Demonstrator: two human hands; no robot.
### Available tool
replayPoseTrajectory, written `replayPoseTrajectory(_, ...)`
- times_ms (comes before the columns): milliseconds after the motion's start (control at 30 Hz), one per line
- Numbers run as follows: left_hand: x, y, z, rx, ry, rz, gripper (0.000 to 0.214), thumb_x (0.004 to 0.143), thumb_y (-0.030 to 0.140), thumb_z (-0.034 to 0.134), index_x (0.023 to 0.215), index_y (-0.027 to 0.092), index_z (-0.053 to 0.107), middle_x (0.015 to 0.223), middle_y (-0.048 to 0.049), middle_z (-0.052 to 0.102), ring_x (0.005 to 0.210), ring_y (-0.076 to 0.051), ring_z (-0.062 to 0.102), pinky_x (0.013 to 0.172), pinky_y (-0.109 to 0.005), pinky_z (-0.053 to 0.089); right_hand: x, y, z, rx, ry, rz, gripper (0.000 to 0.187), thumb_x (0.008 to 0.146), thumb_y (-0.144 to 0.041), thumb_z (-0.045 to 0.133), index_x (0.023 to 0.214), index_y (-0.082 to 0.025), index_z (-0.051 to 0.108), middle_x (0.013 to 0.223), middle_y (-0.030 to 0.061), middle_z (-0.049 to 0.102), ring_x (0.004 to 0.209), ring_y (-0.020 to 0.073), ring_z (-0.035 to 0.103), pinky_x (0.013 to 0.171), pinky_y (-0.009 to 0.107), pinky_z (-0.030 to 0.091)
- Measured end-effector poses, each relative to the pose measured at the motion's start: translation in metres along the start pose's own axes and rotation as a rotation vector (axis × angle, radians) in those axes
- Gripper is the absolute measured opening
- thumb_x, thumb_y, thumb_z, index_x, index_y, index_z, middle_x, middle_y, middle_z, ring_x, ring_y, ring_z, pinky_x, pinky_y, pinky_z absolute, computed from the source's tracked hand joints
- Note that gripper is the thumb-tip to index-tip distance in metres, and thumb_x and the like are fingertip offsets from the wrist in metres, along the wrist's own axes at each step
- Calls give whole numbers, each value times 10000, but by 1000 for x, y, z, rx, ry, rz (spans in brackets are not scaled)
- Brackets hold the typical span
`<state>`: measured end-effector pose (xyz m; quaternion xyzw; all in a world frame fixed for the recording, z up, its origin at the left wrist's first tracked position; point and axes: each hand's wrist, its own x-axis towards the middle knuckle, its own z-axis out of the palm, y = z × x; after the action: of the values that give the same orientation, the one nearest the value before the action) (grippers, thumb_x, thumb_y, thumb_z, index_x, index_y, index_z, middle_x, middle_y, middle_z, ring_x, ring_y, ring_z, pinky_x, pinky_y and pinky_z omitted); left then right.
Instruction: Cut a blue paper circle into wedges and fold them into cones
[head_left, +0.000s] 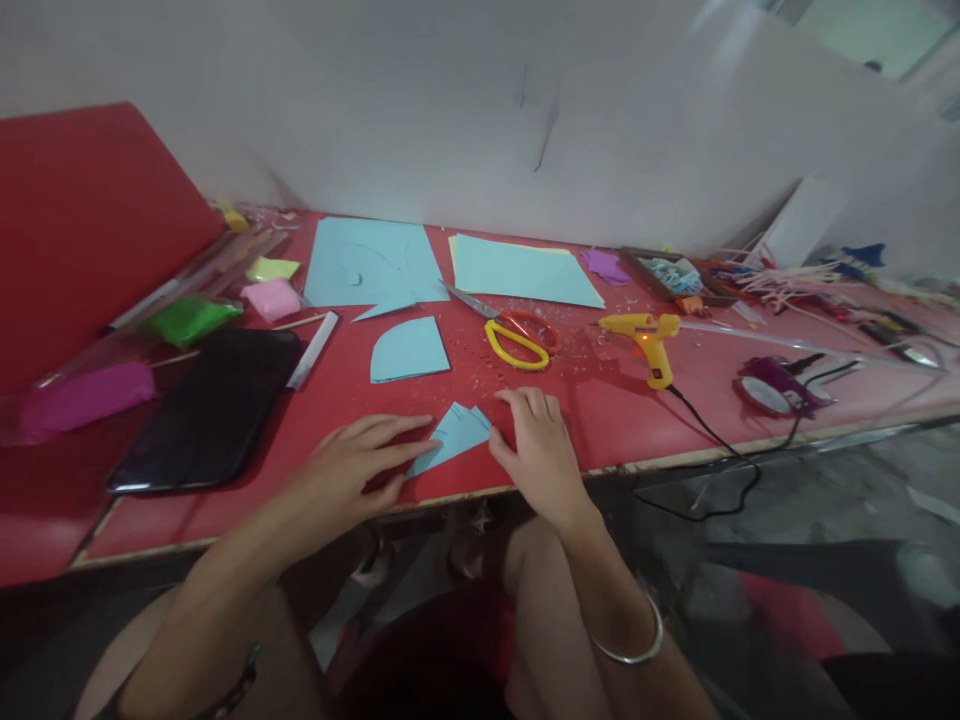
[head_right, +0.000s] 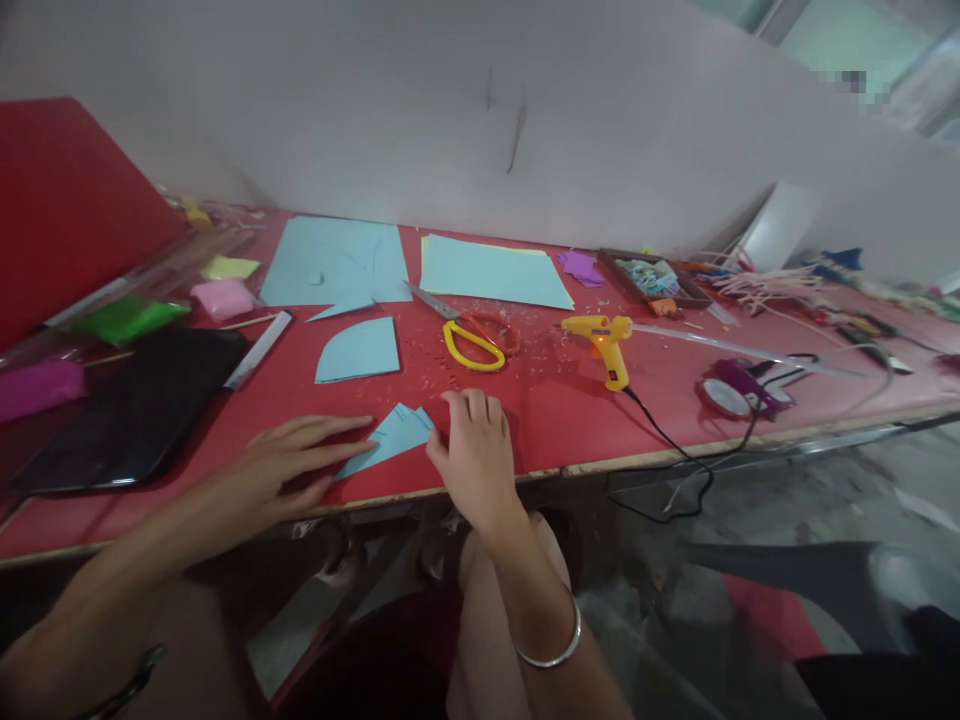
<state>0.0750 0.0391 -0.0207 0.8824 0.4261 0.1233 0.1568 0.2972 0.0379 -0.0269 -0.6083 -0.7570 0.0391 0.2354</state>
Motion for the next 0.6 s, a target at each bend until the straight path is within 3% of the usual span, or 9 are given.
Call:
replayPoseTrajectory(200,-2,0,0,-9,-4,0,454,800,210,437,1231,317,532,1336,-25,507,1190,-227,469,982,-426,392,1,2,-1,-6,-51,-14,395,775,-45,363,1113,-122,552,1075,155,561,999,295,469,842,480,421)
replayPoseTrajectory(367,-5,-1,-2,-4,-16,-1,517,767,193,447,1264,331,492,1373,-6,467,1213,-231,450,990,-428,382,3,-2,-8,173,-50,-184,513,765,3,306,1222,-153,481,1203,127,542,1157,227,444,993,447,345)
replayPoseTrajectory(500,-7,1,-5,-6,-19,1,547,743,189,445,1275,313,483,1367,-15,474,1212,-239,453,993,-427,377,7,-14,-16,209,-240,-363,456,830,-122,402,1269,-243,424,1235,57,543,1178,183,460,1086,512,154)
replayPoseTrajectory(600,-8,3,-8,-3,-36,4,563,736,191,448,1288,296,468,1373,-27,465,1224,-243,439,1000,-432,364,14,-20,-18,151,-341,-424,427,818,-191,493,1239,-249,447,1222,62,547,1160,206,467,1069,572,86)
